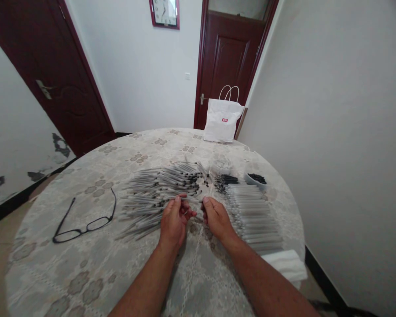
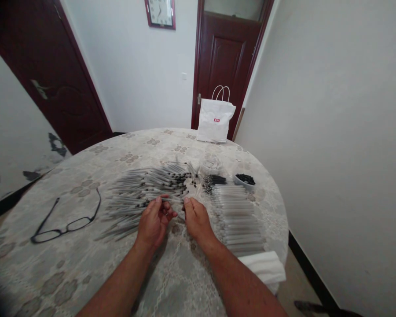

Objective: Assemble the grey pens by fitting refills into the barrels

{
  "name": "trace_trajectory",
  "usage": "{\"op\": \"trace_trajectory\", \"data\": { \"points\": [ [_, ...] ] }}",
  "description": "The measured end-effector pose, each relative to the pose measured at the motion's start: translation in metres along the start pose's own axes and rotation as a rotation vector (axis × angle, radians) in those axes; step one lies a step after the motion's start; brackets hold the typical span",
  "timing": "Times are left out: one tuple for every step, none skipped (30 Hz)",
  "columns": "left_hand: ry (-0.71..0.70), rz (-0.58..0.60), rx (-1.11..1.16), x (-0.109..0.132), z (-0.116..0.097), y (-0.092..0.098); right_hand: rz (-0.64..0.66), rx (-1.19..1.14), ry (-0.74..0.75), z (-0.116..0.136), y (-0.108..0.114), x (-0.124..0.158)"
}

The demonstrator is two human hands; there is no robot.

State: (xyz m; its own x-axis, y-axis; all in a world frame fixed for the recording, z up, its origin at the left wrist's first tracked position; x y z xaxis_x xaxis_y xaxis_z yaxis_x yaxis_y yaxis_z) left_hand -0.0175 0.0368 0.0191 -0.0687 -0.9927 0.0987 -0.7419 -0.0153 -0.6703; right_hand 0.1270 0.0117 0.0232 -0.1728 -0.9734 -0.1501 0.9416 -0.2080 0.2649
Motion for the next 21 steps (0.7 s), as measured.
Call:
{"op": "trace_trajectory", "data": {
  "points": [
    [0.001, 0.001, 0.002, 0.0, 0.0, 0.0, -0.004, -0.018, -0.014, -0.001, 0.0, -0.001],
    [0.002, 0.002, 0.002, 0.0, 0.0, -0.001, -0.003, -0.025, -0.025, -0.003, 0.0, -0.002],
    [0.006, 0.005, -0.004, 0.0, 0.0, -0.001, 0.001, -0.027, -0.035, -0.004, 0.0, -0.003],
    [0.015, 0.007, -0.019, 0.0, 0.0, -0.002, 0.009, -0.027, -0.045, -0.005, -0.001, -0.004],
    [0.025, 0.005, -0.046, -0.001, 0.001, -0.002, 0.015, -0.032, -0.055, -0.006, -0.001, -0.004],
    [0.036, -0.002, -0.084, -0.001, 0.002, -0.001, 0.021, -0.045, -0.061, -0.007, -0.001, -0.005],
    [0.043, -0.012, -0.128, -0.001, 0.004, -0.001, 0.024, -0.066, -0.065, -0.008, -0.002, -0.006],
    [0.045, -0.024, -0.172, -0.001, 0.005, 0.0, 0.028, -0.09, -0.068, -0.009, -0.002, -0.006],
    [0.043, -0.036, -0.211, -0.001, 0.006, 0.001, 0.031, -0.113, -0.073, -0.01, -0.003, -0.006],
    [0.036, -0.045, -0.241, -0.001, 0.007, 0.002, 0.036, -0.133, -0.08, -0.01, -0.003, -0.005],
    [0.03, -0.048, -0.261, 0.0, 0.008, 0.002, 0.039, -0.15, -0.091, -0.011, -0.003, -0.005],
    [0.026, -0.048, -0.272, 0.0, 0.009, 0.003, 0.041, -0.161, -0.104, -0.012, -0.004, -0.004],
    [0.024, -0.049, -0.277, 0.0, 0.01, 0.003, 0.042, -0.166, -0.117, -0.012, -0.004, -0.004],
    [0.022, -0.053, -0.279, 0.0, 0.01, 0.004, 0.045, -0.164, -0.126, -0.013, -0.004, -0.004],
    [0.02, -0.055, -0.282, -0.001, 0.01, 0.004, 0.048, -0.156, -0.129, -0.013, -0.004, -0.004],
    [0.018, -0.056, -0.286, -0.001, 0.009, 0.004, 0.052, -0.145, -0.129, -0.012, -0.004, -0.003],
    [0.016, -0.058, -0.294, 0.0, 0.009, 0.003, 0.055, -0.133, -0.125, -0.011, -0.003, -0.003],
    [0.012, -0.057, -0.306, 0.0, 0.008, 0.003, 0.06, -0.122, -0.118, -0.01, -0.003, -0.003],
    [0.009, -0.054, -0.319, 0.0, 0.008, 0.003, 0.062, -0.114, -0.11, -0.009, -0.002, -0.003],
    [0.005, -0.051, -0.327, 0.0, 0.007, 0.002, 0.063, -0.106, -0.101, -0.008, -0.002, -0.002],
    [0.002, -0.05, -0.329, 0.0, 0.007, 0.002, 0.062, -0.094, -0.089, -0.007, -0.001, -0.002]
  ]
}}
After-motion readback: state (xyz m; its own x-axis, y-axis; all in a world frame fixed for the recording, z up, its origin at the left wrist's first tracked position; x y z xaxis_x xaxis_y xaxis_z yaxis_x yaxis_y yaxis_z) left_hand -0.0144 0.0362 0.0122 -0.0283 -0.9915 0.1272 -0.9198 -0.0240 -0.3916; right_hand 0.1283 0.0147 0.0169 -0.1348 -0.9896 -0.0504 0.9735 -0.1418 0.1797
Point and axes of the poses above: each hand's wrist, its own x-axis away from the middle knuckle, its own y-axis out of the back of the hand, z = x × y, the point moved 3 cm from there along -x, towards the middle knuckle, and after that the axes turned 1 degree about z, right-handed, at the moved point
